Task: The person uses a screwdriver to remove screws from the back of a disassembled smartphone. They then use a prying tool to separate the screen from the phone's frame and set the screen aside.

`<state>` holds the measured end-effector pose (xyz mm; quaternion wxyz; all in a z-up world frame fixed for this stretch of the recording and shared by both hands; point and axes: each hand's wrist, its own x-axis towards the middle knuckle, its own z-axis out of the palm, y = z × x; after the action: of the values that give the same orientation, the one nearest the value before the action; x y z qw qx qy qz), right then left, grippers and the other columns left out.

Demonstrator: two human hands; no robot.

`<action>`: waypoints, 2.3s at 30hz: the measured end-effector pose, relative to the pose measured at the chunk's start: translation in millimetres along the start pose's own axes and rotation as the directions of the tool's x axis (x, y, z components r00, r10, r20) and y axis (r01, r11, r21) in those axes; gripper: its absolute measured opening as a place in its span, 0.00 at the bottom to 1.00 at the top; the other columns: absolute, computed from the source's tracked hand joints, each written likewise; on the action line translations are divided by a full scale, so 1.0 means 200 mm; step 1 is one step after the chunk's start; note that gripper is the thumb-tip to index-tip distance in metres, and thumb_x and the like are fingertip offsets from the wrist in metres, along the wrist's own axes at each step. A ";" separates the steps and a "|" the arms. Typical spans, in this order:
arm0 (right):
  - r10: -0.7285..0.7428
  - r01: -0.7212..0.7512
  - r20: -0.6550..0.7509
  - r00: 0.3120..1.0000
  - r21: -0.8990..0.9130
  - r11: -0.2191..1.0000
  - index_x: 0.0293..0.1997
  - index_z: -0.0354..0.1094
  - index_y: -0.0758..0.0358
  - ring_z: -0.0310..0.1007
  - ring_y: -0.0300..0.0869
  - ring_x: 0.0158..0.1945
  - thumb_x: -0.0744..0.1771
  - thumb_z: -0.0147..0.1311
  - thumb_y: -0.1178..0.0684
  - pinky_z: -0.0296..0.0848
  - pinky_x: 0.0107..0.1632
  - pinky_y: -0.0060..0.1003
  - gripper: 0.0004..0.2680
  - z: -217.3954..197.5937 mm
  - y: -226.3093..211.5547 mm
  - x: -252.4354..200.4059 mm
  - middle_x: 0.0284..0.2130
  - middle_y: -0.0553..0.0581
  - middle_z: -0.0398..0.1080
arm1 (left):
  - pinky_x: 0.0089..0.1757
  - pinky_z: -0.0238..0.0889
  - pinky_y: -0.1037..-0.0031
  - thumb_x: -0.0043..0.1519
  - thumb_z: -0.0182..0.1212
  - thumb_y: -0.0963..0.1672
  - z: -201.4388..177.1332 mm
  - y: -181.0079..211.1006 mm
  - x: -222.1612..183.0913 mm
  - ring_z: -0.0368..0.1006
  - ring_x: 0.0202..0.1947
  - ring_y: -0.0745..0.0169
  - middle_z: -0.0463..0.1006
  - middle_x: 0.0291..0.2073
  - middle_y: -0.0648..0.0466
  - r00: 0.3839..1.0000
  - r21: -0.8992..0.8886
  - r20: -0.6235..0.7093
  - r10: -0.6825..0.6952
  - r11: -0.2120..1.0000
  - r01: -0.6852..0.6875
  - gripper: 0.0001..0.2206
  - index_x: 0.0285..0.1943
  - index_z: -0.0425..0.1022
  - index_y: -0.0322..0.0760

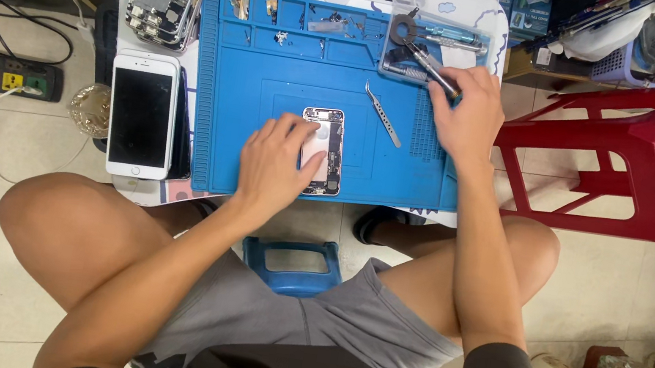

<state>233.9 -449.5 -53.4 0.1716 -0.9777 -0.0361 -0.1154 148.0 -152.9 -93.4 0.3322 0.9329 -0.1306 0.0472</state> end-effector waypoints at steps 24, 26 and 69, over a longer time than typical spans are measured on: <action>0.050 0.004 -0.076 0.996 0.579 0.815 0.48 0.78 0.65 0.71 0.44 0.38 0.73 0.65 0.57 0.76 0.39 0.37 0.03 -0.10 -0.04 -0.19 0.37 0.59 0.71 | 0.56 0.65 0.53 0.60 0.70 0.46 0.11 0.03 -0.16 0.67 0.62 0.40 0.74 0.54 0.46 0.978 0.043 0.074 0.196 0.979 -0.199 0.15 0.52 0.82 0.35; 0.004 0.037 -0.071 0.997 0.553 0.832 0.47 0.78 0.66 0.72 0.47 0.38 0.74 0.61 0.56 0.76 0.39 0.39 0.04 -0.08 -0.08 -0.19 0.35 0.60 0.71 | 0.56 0.65 0.53 0.60 0.70 0.46 0.10 0.04 -0.17 0.68 0.62 0.40 0.74 0.54 0.47 0.980 0.041 0.073 0.187 0.981 -0.190 0.14 0.52 0.82 0.36; 0.014 -0.006 0.337 0.942 -0.025 1.000 0.43 0.80 0.60 0.79 0.52 0.36 0.70 0.63 0.55 0.77 0.36 0.46 0.03 -0.04 -0.09 -0.16 0.31 0.56 0.77 | 0.31 0.68 0.75 0.64 0.68 0.45 0.15 -0.11 0.16 0.76 0.34 0.64 0.68 0.37 0.62 0.959 0.276 -0.184 0.216 0.948 -0.160 0.02 0.37 0.82 0.49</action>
<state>199.0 -435.9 -47.1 0.1517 -0.9852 -0.0583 0.0539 185.4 -161.7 -124.4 0.2137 0.9410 -0.1758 0.1947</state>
